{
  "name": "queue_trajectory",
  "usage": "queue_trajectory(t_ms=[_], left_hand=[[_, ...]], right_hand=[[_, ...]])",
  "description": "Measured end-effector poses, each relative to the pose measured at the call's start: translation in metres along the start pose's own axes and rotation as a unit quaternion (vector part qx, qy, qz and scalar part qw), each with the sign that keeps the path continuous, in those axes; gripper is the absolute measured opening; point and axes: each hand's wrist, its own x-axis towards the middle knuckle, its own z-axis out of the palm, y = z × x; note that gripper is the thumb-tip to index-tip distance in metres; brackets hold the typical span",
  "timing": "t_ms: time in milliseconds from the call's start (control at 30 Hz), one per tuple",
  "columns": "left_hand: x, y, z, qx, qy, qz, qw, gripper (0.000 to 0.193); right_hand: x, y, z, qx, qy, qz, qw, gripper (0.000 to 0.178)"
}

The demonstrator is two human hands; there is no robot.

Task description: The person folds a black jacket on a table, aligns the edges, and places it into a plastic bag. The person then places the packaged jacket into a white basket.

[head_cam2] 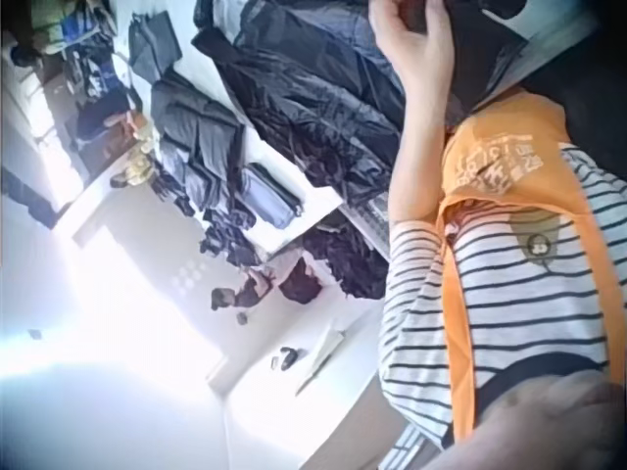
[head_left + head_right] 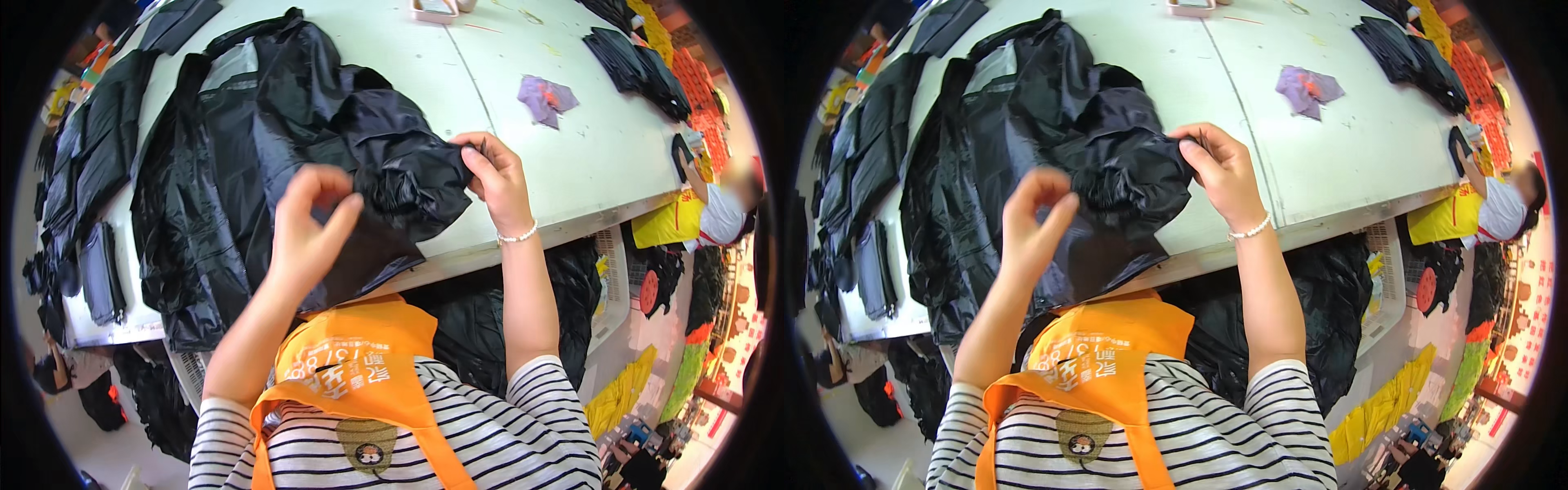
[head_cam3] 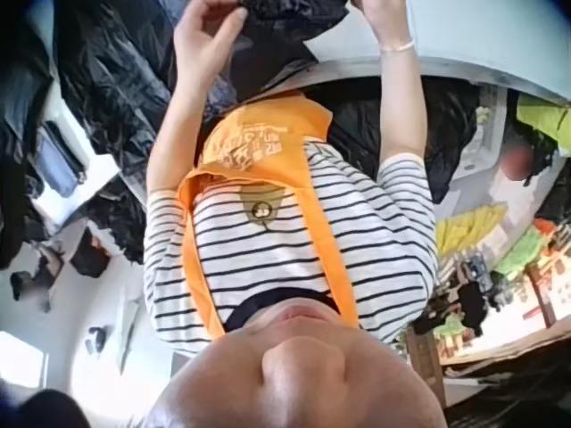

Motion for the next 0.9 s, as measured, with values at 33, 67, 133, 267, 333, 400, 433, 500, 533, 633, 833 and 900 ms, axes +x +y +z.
queue_trajectory(t_ms=[33, 67, 133, 267, 333, 400, 433, 500, 533, 633, 833, 900], left_hand=[[0.001, 0.006, -0.004, 0.009, 0.007, -0.001, 1.000, 0.046], [0.010, 0.012, -0.009, -0.043, -0.023, 0.018, 0.999, 0.048], [0.007, 0.014, -0.020, -0.029, -0.046, 0.047, 0.997, 0.048], [0.019, -0.014, 0.004, 0.015, -0.099, 0.025, 0.995, 0.035], [0.014, -0.021, 0.014, -0.042, -0.085, -0.050, 0.994, 0.019], [0.008, -0.023, 0.010, -0.161, -0.054, -0.113, 0.979, 0.013], [0.006, -0.024, 0.006, -0.246, -0.053, -0.149, 0.956, 0.014], [0.005, -0.025, 0.004, -0.340, -0.075, -0.155, 0.924, 0.016], [0.005, -0.029, 0.005, -0.364, -0.081, -0.161, 0.914, 0.016], [0.007, -0.022, 0.010, -0.370, -0.067, -0.175, 0.910, 0.014], [0.011, -0.032, 0.010, -0.386, -0.090, -0.193, 0.898, 0.014], [0.013, -0.031, 0.011, -0.408, -0.091, -0.187, 0.889, 0.013]], right_hand=[[-0.001, 0.001, 0.000, 0.001, -0.007, 0.024, 1.000, 0.014], [-0.001, 0.002, 0.001, 0.001, -0.015, 0.048, 0.999, 0.014], [-0.020, 0.011, 0.016, -0.014, -0.051, 0.046, 0.998, 0.014], [-0.011, 0.012, 0.026, 0.037, -0.075, 0.062, 0.995, 0.014], [-0.013, 0.010, 0.025, 0.049, -0.089, 0.090, 0.991, 0.015], [-0.014, 0.011, 0.026, 0.049, -0.089, 0.091, 0.991, 0.015], [-0.014, 0.013, 0.030, 0.042, -0.082, 0.078, 0.993, 0.015], [-0.014, 0.019, 0.032, 0.014, -0.080, 0.040, 0.996, 0.015], [-0.014, 0.027, 0.030, -0.008, -0.085, 0.015, 0.996, 0.016], [-0.016, 0.009, 0.032, -0.134, -0.065, -0.040, 0.988, 0.019], [-0.008, 0.015, 0.053, -0.243, -0.018, -0.259, 0.935, 0.025], [-0.006, 0.013, 0.052, -0.300, -0.031, -0.260, 0.917, 0.022]])
